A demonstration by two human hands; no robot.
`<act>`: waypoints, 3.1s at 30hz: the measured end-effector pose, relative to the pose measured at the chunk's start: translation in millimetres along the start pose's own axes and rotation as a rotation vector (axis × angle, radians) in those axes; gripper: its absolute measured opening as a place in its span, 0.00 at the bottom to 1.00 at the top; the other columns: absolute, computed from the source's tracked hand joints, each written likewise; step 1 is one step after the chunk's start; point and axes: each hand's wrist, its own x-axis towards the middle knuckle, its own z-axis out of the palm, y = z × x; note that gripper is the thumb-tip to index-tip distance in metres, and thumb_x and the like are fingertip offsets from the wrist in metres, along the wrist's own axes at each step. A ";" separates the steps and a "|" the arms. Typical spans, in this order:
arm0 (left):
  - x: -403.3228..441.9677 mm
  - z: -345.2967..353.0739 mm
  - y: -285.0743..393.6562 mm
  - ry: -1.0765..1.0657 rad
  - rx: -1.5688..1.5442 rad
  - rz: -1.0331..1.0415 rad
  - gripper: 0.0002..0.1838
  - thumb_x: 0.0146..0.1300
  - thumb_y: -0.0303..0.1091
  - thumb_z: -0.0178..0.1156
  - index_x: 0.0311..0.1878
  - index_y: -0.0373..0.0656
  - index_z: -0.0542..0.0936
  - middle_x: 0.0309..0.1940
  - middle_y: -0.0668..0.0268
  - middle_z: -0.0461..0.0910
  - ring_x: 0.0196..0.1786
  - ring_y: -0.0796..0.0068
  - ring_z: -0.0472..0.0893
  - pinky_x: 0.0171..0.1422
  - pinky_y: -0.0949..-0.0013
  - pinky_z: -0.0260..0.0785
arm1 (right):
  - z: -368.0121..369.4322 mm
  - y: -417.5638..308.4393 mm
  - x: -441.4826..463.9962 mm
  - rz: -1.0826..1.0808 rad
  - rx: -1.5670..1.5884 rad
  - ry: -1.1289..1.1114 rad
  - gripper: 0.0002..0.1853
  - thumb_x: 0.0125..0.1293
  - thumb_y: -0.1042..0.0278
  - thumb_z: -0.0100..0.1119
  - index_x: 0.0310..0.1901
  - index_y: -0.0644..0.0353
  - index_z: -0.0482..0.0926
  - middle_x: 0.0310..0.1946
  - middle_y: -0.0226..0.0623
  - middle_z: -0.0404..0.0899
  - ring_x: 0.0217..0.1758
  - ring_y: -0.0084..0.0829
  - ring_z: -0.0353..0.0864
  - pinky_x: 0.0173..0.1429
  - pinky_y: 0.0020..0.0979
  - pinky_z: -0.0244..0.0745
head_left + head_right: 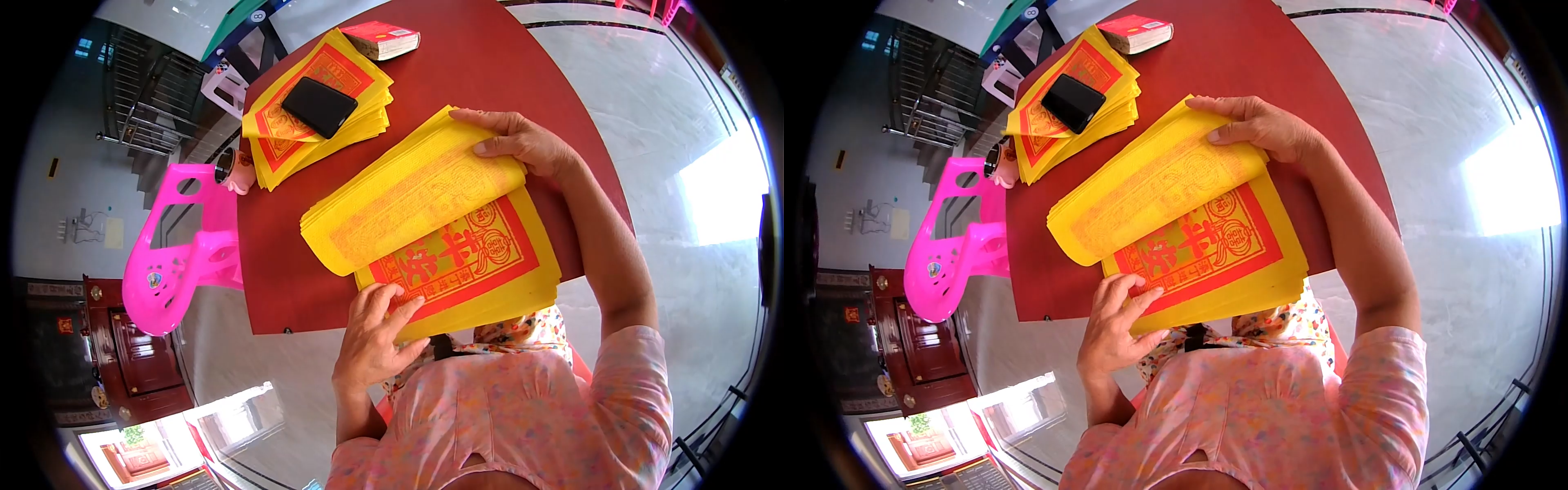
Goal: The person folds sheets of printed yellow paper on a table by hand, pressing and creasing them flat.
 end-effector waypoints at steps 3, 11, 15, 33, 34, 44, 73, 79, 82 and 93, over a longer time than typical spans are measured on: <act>1.9 2.5 3.3 0.023 0.014 -0.004 0.30 0.37 0.34 0.72 0.50 0.42 0.80 0.50 0.57 0.70 0.55 0.54 0.69 0.61 0.54 0.63 | -1.1 -0.1 0.3 0.018 0.027 -0.011 0.28 0.62 0.74 0.58 0.65 0.56 0.68 0.58 0.35 0.73 0.54 0.24 0.76 0.63 0.25 0.69; 3.1 4.5 3.0 0.033 0.046 -0.005 0.29 0.38 0.35 0.72 0.49 0.41 0.80 0.49 0.56 0.70 0.54 0.54 0.69 0.59 0.54 0.64 | -1.4 -1.5 0.7 0.038 0.013 -0.015 0.27 0.62 0.74 0.59 0.65 0.56 0.68 0.56 0.35 0.75 0.53 0.24 0.77 0.62 0.24 0.70; 3.4 5.3 2.4 0.032 0.059 0.010 0.29 0.39 0.36 0.72 0.49 0.42 0.79 0.49 0.57 0.69 0.54 0.54 0.69 0.59 0.54 0.64 | -0.9 -0.8 0.7 0.032 0.008 -0.003 0.27 0.62 0.73 0.59 0.64 0.57 0.69 0.56 0.37 0.75 0.53 0.25 0.77 0.62 0.24 0.70; 5.6 2.6 1.8 0.058 0.016 0.002 0.25 0.41 0.36 0.71 0.46 0.39 0.81 0.46 0.57 0.72 0.51 0.55 0.71 0.56 0.56 0.66 | -3.4 1.1 2.0 0.039 -0.036 -0.006 0.26 0.62 0.72 0.59 0.63 0.56 0.70 0.55 0.37 0.76 0.53 0.25 0.77 0.62 0.25 0.70; 5.5 2.6 1.5 0.057 0.012 0.002 0.24 0.43 0.37 0.70 0.46 0.38 0.81 0.45 0.56 0.73 0.51 0.55 0.72 0.56 0.56 0.66 | -3.3 0.9 2.0 0.039 -0.036 -0.006 0.26 0.62 0.72 0.59 0.63 0.56 0.70 0.55 0.37 0.76 0.53 0.25 0.77 0.62 0.25 0.70; 4.3 4.6 -2.2 0.058 0.010 -0.001 0.23 0.45 0.37 0.68 0.46 0.39 0.80 0.47 0.57 0.72 0.52 0.56 0.70 0.56 0.55 0.66 | -3.3 1.3 2.3 0.046 -0.009 -0.006 0.23 0.62 0.72 0.59 0.61 0.57 0.72 0.53 0.39 0.77 0.51 0.26 0.78 0.61 0.26 0.72; 3.9 -0.7 -32.6 0.761 -0.583 -0.243 0.04 0.58 0.22 0.64 0.35 0.34 0.78 0.30 0.71 0.76 0.28 0.89 0.67 0.30 0.84 0.57 | -0.3 -4.1 -2.7 0.088 0.055 0.001 0.14 0.61 0.70 0.62 0.48 0.63 0.82 0.41 0.40 0.84 0.41 0.25 0.83 0.49 0.24 0.79; 21.0 -8.1 -32.4 0.872 -0.632 -0.347 0.03 0.60 0.22 0.63 0.35 0.33 0.78 0.27 0.76 0.72 0.27 0.92 0.65 0.29 0.85 0.56 | -5.3 -7.0 -2.6 0.125 -0.299 0.025 0.31 0.69 0.40 0.45 0.46 0.65 0.80 0.41 0.37 0.82 0.42 0.24 0.80 0.49 0.26 0.74; 31.0 -8.4 -37.2 0.920 -0.583 -0.299 0.03 0.60 0.22 0.63 0.33 0.34 0.78 0.25 0.76 0.69 0.26 0.91 0.63 0.28 0.83 0.56 | -1.4 2.2 -0.7 0.088 0.085 0.185 0.36 0.68 0.35 0.41 0.51 0.68 0.77 0.45 0.38 0.80 0.45 0.24 0.78 0.48 0.27 0.74; 41.3 -5.2 -55.3 0.968 -0.641 -0.318 0.06 0.59 0.21 0.62 0.30 0.34 0.74 0.25 0.74 0.69 0.26 0.90 0.66 0.28 0.82 0.58 | -4.0 -5.5 -5.4 0.102 0.030 -0.036 0.20 0.55 0.70 0.67 0.49 0.68 0.78 0.43 0.39 0.83 0.44 0.29 0.82 0.52 0.30 0.76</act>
